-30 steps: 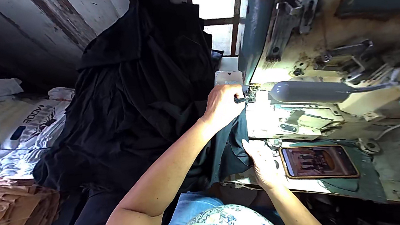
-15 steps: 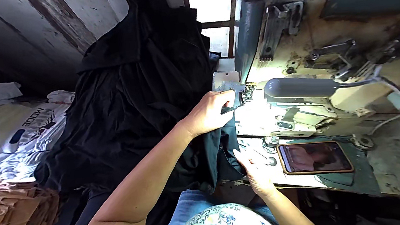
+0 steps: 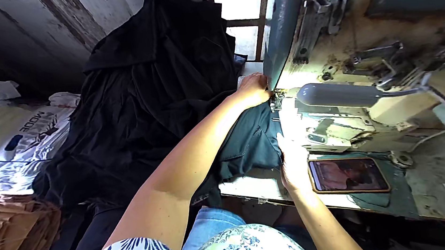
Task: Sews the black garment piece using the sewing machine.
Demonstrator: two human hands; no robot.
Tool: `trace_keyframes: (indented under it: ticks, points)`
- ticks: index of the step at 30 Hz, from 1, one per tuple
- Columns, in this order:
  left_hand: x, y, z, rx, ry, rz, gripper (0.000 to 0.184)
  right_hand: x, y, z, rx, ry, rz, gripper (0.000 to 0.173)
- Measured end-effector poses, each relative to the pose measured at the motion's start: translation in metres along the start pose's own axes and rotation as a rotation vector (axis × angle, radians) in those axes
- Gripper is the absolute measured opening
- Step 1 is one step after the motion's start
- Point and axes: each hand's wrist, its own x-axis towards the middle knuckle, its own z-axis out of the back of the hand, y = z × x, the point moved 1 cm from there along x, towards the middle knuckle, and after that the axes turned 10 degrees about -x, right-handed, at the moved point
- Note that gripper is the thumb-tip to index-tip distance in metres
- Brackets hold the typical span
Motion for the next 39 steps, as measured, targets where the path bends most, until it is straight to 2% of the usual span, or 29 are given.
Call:
trace_keyframes:
  ticks: [4,14,21,24,27,29,31,32,34,36,37,39]
  points:
    - [-0.001,-0.004,0.009,-0.022,0.091,0.072,0.035,-0.013,-0.004,0.009,0.047,0.022,0.058,0.032]
    - [0.002,-0.005,0.010,-0.047,0.077,0.082,0.028,-0.006,-0.019,0.008,-0.033,-0.034,0.195,0.036]
    - [0.002,-0.004,0.006,-0.052,0.068,0.117,0.036,-0.003,-0.025,0.009,-0.138,-0.009,0.345,0.035]
    - [-0.002,0.000,0.006,-0.090,0.052,0.072,0.035,-0.005,-0.030,0.010,-0.218,0.000,0.376,0.035]
    - [-0.017,0.025,0.012,-0.165,-0.051,-0.105,0.037,-0.006,-0.033,0.009,-0.243,-0.009,0.382,0.037]
    - [-0.047,0.046,0.026,-0.146,-0.080,-0.104,0.055,-0.007,-0.033,0.010,-0.231,0.011,0.367,0.035]
    - [-0.088,0.062,0.041,-0.155,0.021,0.013,0.072,-0.011,-0.028,0.011,-0.197,0.084,0.332,0.027]
    - [-0.107,0.066,0.047,-0.144,0.109,0.070,0.074,-0.013,-0.024,0.012,-0.166,0.152,0.304,0.022]
    - [-0.130,0.064,0.055,-0.074,0.266,0.125,0.061,-0.020,-0.017,0.016,-0.083,0.318,0.190,0.018]
    - [-0.133,0.039,0.075,0.075,0.310,0.130,0.042,-0.027,-0.007,0.018,0.002,0.429,0.031,0.016]
    - [-0.130,0.023,0.087,0.169,0.270,0.116,0.038,-0.029,-0.003,0.018,0.032,0.447,-0.030,0.015]
    - [-0.120,0.004,0.101,0.362,0.053,0.036,0.035,-0.032,0.001,0.014,0.066,0.444,-0.099,0.018]
